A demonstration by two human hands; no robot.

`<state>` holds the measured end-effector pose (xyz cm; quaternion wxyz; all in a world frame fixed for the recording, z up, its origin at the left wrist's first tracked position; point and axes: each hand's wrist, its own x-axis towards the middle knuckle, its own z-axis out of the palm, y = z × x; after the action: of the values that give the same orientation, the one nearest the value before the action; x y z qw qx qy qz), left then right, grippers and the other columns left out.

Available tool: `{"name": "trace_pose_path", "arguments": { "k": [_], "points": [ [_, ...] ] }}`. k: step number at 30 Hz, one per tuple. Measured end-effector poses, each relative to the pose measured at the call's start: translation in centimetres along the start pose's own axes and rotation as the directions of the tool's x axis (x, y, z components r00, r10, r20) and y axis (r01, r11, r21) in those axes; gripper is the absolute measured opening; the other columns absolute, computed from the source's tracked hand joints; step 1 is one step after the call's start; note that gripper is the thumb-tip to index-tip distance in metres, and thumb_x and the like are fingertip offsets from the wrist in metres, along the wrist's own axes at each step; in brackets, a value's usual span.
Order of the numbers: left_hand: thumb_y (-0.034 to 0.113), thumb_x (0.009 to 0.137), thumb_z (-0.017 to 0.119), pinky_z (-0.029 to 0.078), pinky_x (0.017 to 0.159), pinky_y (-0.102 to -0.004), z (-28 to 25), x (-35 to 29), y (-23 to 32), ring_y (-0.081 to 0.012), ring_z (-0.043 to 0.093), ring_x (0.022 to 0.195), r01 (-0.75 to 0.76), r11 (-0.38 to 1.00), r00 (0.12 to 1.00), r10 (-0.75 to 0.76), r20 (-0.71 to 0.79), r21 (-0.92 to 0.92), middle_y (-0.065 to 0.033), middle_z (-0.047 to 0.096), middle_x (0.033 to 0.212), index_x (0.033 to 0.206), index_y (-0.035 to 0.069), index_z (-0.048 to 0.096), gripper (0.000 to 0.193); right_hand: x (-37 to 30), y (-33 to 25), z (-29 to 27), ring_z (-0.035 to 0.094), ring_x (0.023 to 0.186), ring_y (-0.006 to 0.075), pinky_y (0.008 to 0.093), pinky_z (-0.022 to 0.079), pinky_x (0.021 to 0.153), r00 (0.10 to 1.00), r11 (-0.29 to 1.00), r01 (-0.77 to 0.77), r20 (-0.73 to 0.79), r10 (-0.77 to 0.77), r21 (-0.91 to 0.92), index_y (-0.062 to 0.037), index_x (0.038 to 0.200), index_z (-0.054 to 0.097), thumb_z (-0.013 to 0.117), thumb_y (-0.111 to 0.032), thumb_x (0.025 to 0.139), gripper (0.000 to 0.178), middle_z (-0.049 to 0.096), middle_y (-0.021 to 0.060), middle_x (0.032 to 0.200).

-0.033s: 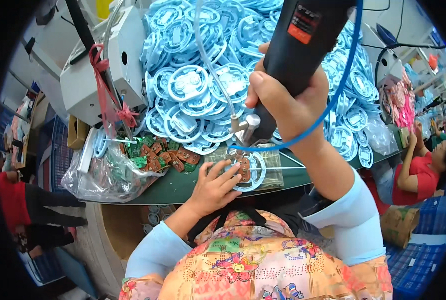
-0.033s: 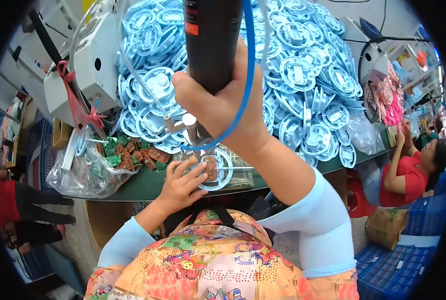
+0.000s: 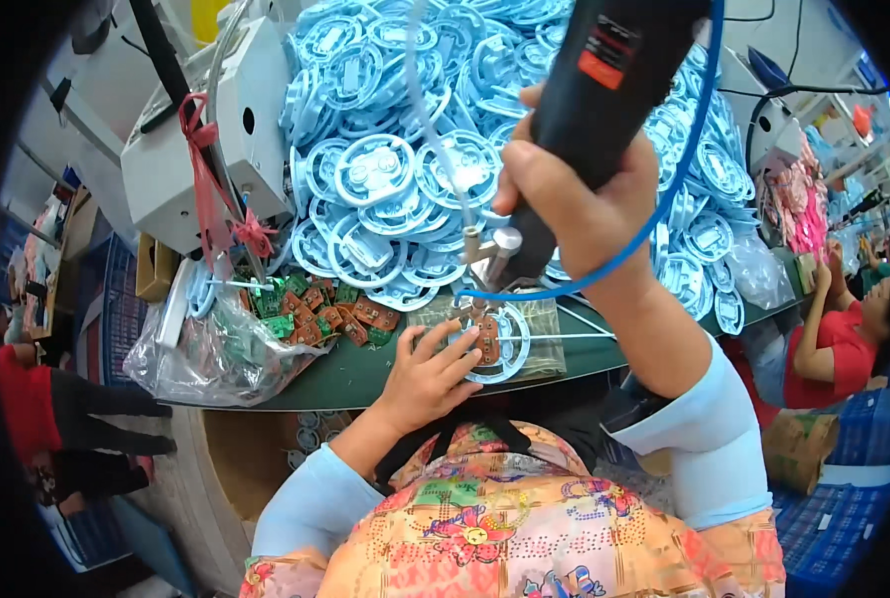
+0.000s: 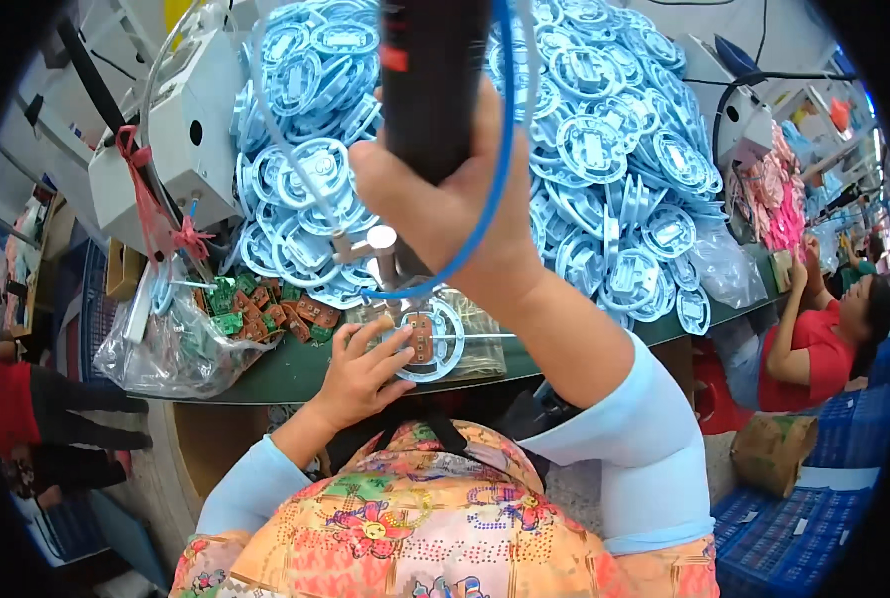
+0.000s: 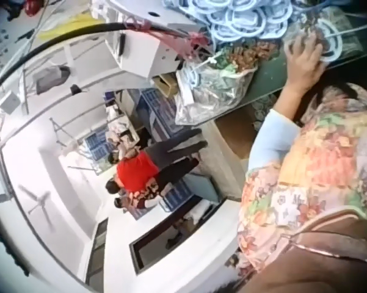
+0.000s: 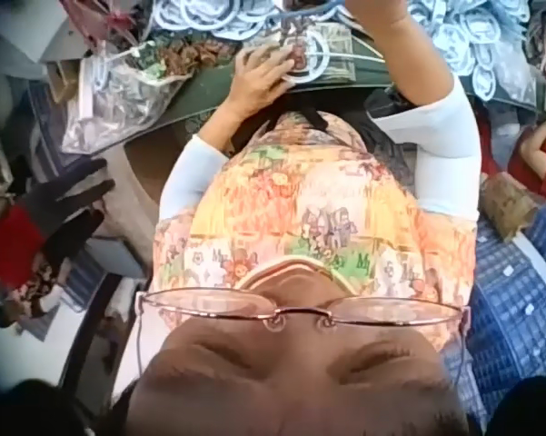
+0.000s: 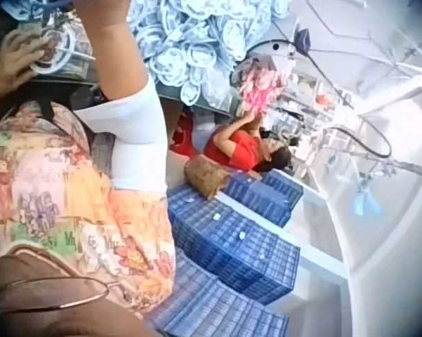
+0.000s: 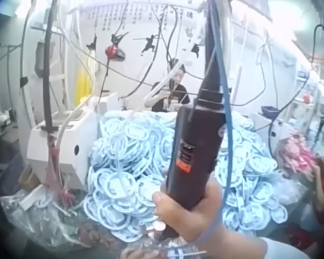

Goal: Assembling electronic components into plastic housings and using a specialized tool to secure them.

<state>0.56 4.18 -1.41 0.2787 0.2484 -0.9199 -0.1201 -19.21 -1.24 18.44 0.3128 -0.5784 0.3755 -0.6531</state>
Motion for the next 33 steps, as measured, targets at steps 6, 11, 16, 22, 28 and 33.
{"name": "trace_pose_path", "arguments": {
  "k": [6, 11, 16, 22, 28, 33],
  "points": [
    [0.029, 0.071, 0.082, 0.035, 0.095, -0.0488, 0.7, 1.7, 0.6, -0.0287, 0.050, 0.122, 0.076, 0.995, 0.997, -0.074, -0.034, 0.068, -0.0051, 0.059, 0.132, 0.114, 0.013, 0.065, 0.049, 1.2, -5.3, -2.8, 0.061, 0.059, 0.0203, 0.0310, 0.051, 0.058, 0.987, 0.986, 0.159, 0.001, -0.160, 0.055, 0.0063, 0.117, 0.051, 0.061, -0.011, 0.086, 0.037, 0.058, 0.0117, 0.076],
    [0.029, 0.071, 0.082, 0.034, 0.095, -0.0505, 0.8, 1.9, 0.4, -0.0299, 0.051, 0.121, 0.061, 0.997, 0.995, -0.058, -0.077, 0.036, -0.0074, 0.063, 0.118, 0.092, 0.010, 0.069, 0.032, -1.9, -4.0, -1.7, 0.061, 0.059, 0.0203, 0.0311, 0.050, 0.057, 0.999, 0.999, 0.020, -0.030, -0.022, -0.048, 0.0058, 0.118, 0.050, 0.061, -0.010, 0.084, 0.039, 0.058, 0.0119, 0.075],
    [0.027, 0.075, 0.079, 0.033, 0.097, -0.0486, 0.7, 1.6, 0.5, -0.0237, 0.047, 0.125, 0.073, 0.995, 0.997, -0.073, -0.015, 0.062, -0.0033, 0.053, 0.139, 0.119, 0.012, 0.065, 0.049, -2.5, -3.3, -1.6, 0.061, 0.061, 0.0200, 0.0306, 0.050, 0.058, 1.000, 1.000, 0.016, -0.018, -0.016, -0.013, 0.0056, 0.119, 0.049, 0.062, -0.007, 0.084, 0.040, 0.058, 0.0116, 0.077],
    [0.025, 0.074, 0.079, 0.033, 0.097, -0.0497, 0.8, 1.5, 0.3, -0.0257, 0.046, 0.124, 0.054, 0.996, 0.998, -0.057, 0.042, 0.074, -0.0035, 0.052, 0.140, 0.108, 0.009, 0.070, 0.039, -2.7, -2.1, -2.0, 0.061, 0.061, 0.0195, 0.0306, 0.050, 0.057, 0.999, 0.999, 0.045, -0.004, -0.045, -0.016, 0.0049, 0.120, 0.048, 0.061, -0.006, 0.085, 0.039, 0.059, 0.0114, 0.078],
    [0.024, 0.074, 0.079, 0.033, 0.097, -0.0497, 0.9, 1.6, 0.2, -0.0264, 0.046, 0.124, 0.061, 0.997, 0.998, -0.061, 0.015, 0.056, -0.0030, 0.053, 0.139, 0.108, 0.010, 0.069, 0.038, -3.5, -1.9, -1.8, 0.061, 0.061, 0.0190, 0.0306, 0.050, 0.058, 0.998, 0.999, 0.003, -0.056, 0.000, 0.046, 0.0026, 0.117, 0.048, 0.059, -0.002, 0.084, 0.036, 0.059, 0.0118, 0.078],
    [0.024, 0.074, 0.079, 0.033, 0.097, -0.0497, 1.1, 1.7, 0.3, -0.0263, 0.046, 0.124, 0.071, 0.997, 0.997, -0.072, 0.021, 0.042, -0.0017, 0.054, 0.137, 0.114, 0.012, 0.067, 0.044, -4.2, -1.0, -1.4, 0.061, 0.062, 0.0169, 0.0292, 0.051, 0.059, 0.985, 0.986, 0.166, 0.059, -0.164, -0.030, 0.0030, 0.117, 0.047, 0.060, -0.003, 0.083, 0.037, 0.060, 0.0109, 0.077]
  ]
}}
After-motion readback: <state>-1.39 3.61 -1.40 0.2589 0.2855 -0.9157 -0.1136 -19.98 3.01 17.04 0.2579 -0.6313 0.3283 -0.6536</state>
